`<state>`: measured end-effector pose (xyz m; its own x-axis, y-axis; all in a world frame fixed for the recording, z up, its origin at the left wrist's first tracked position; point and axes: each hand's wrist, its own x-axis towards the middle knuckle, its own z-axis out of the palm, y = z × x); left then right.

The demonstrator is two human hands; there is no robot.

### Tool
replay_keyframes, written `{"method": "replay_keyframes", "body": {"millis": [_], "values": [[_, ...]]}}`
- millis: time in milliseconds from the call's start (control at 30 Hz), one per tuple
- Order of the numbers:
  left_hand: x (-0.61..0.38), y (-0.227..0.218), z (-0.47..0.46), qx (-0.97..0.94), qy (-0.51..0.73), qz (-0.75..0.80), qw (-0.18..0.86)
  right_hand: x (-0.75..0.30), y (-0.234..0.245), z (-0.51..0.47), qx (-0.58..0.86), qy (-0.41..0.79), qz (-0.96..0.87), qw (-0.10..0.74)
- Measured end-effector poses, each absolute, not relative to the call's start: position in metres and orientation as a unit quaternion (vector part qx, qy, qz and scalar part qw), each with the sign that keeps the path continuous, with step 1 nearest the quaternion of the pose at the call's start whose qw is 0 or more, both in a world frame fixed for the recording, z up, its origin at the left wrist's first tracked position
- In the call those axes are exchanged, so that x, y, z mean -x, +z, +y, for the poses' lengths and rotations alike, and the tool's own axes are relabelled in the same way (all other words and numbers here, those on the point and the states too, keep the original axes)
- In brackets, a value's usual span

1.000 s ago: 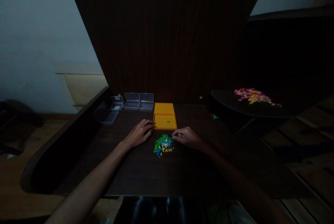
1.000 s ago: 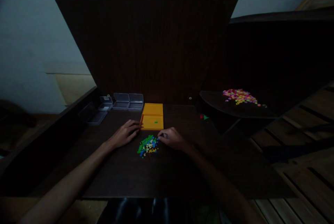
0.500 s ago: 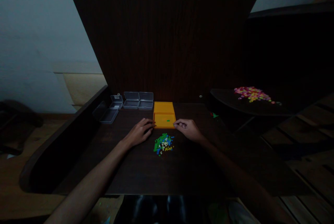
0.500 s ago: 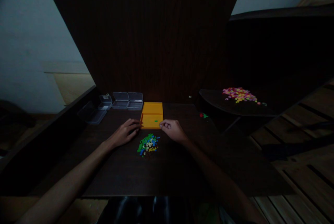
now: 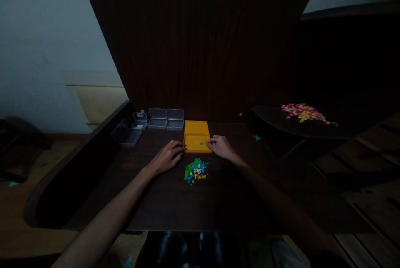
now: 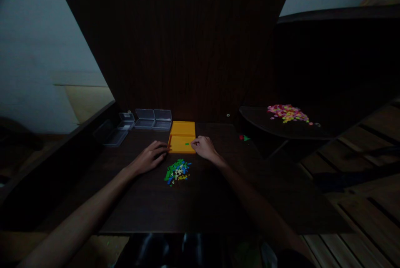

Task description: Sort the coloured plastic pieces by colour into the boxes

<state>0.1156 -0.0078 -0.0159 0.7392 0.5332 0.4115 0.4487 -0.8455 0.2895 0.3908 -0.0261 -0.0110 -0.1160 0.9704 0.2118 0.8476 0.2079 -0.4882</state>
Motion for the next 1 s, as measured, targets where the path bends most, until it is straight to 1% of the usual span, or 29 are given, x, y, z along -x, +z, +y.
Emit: {"method": "replay_keyframes", "body": {"millis": [133,300,500,667,733,900,1000], "values": [[-0.116,-0.014,-0.008,-0.927,0.251,0.263,0.093,-0.392,-0.013,-0.027,0.615,0.111,-0.742,0.243],[-0.117,-0.011,-0.010,-0.929,0.243,0.262,0.097,-0.392,-0.014,-0.026,0.613,0.126,-0.740,0.248],[-0.117,-0.011,-0.010,-0.928,0.247,0.260,0.095,-0.402,-0.002,-0.030,0.585,0.135,-0.737,0.309],[-0.117,-0.008,-0.012,-0.931,0.246,0.255,0.091,-0.397,0.005,-0.047,0.564,0.137,-0.747,0.325],[-0.118,-0.008,-0.013,-0.929,0.251,0.256,0.090,-0.390,0.004,-0.054,0.555,0.159,-0.756,0.310],[-0.119,-0.011,-0.014,-0.925,0.269,0.253,0.085,-0.373,-0.003,-0.061,0.504,0.186,-0.813,0.225],[-0.122,-0.012,-0.017,-0.924,0.275,0.251,0.091,-0.369,-0.008,-0.061,0.482,0.200,-0.827,0.209]]}}
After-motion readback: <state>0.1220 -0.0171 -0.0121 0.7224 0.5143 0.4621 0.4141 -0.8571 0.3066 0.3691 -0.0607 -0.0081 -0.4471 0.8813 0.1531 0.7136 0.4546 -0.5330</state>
